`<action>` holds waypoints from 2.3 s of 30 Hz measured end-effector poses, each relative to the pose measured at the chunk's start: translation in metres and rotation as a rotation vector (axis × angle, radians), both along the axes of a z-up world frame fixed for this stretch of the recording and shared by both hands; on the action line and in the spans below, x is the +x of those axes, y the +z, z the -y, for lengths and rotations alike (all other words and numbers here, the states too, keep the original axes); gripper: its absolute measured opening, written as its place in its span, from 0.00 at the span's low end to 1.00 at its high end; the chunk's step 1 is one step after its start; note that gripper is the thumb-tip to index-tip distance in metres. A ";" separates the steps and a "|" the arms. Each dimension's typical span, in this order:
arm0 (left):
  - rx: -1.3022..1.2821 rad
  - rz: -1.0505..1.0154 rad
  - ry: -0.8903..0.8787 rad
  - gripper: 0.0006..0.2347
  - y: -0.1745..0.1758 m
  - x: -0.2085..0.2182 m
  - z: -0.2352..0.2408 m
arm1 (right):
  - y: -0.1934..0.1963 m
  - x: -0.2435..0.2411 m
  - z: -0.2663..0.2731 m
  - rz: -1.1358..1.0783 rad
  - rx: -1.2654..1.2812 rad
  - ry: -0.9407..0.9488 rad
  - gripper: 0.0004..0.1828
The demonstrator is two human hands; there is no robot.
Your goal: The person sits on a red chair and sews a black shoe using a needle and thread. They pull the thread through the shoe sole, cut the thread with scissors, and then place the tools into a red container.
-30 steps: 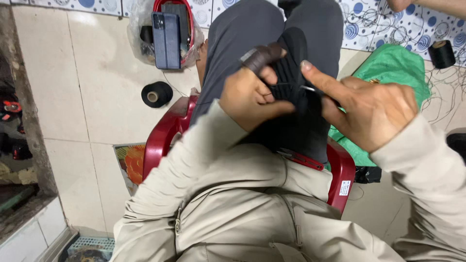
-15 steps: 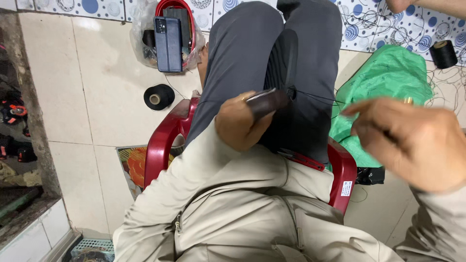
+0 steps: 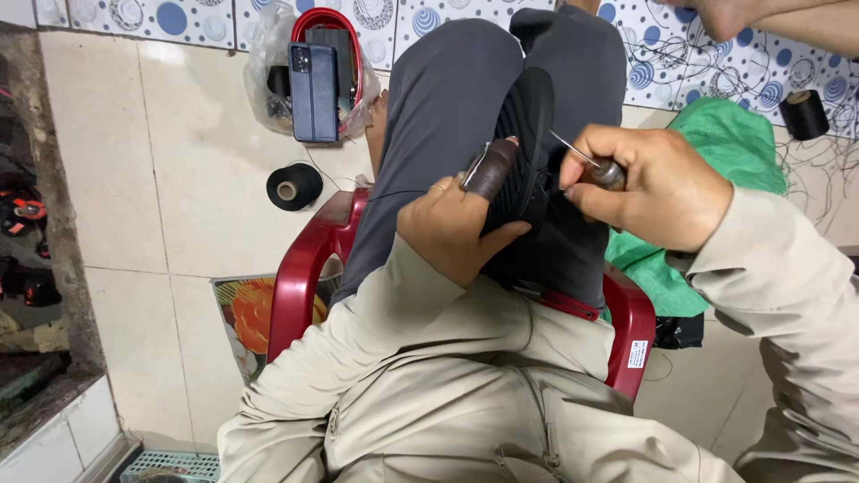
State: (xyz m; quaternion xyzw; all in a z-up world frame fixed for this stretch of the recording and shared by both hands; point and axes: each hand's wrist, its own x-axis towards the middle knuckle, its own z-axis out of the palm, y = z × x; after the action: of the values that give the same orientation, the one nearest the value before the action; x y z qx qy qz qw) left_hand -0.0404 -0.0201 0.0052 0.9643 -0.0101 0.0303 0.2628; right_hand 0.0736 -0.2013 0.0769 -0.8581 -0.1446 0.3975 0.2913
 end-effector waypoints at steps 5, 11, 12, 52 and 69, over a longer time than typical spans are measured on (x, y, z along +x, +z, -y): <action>-0.105 -0.091 0.033 0.30 -0.012 -0.004 -0.005 | -0.003 -0.002 0.000 -0.054 -0.054 -0.057 0.03; -0.302 -0.248 -0.028 0.19 -0.002 0.001 -0.017 | -0.008 -0.012 -0.004 0.024 -0.045 -0.014 0.09; -0.614 -0.338 -0.129 0.12 0.011 0.007 -0.021 | -0.007 -0.012 0.000 0.044 0.122 -0.007 0.05; -0.377 -0.313 -0.421 0.47 -0.003 0.065 -0.031 | 0.008 -0.046 0.027 0.904 -0.497 0.558 0.24; -0.250 -0.219 -0.397 0.50 -0.028 0.066 -0.017 | -0.036 -0.021 0.029 0.744 -0.188 0.565 0.11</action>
State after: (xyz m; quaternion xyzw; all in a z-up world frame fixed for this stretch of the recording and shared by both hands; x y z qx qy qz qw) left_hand 0.0253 -0.0028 -0.0230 0.9011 -0.1669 -0.1253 0.3801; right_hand 0.0524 -0.2300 0.0412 -0.8919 -0.4300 0.1385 0.0212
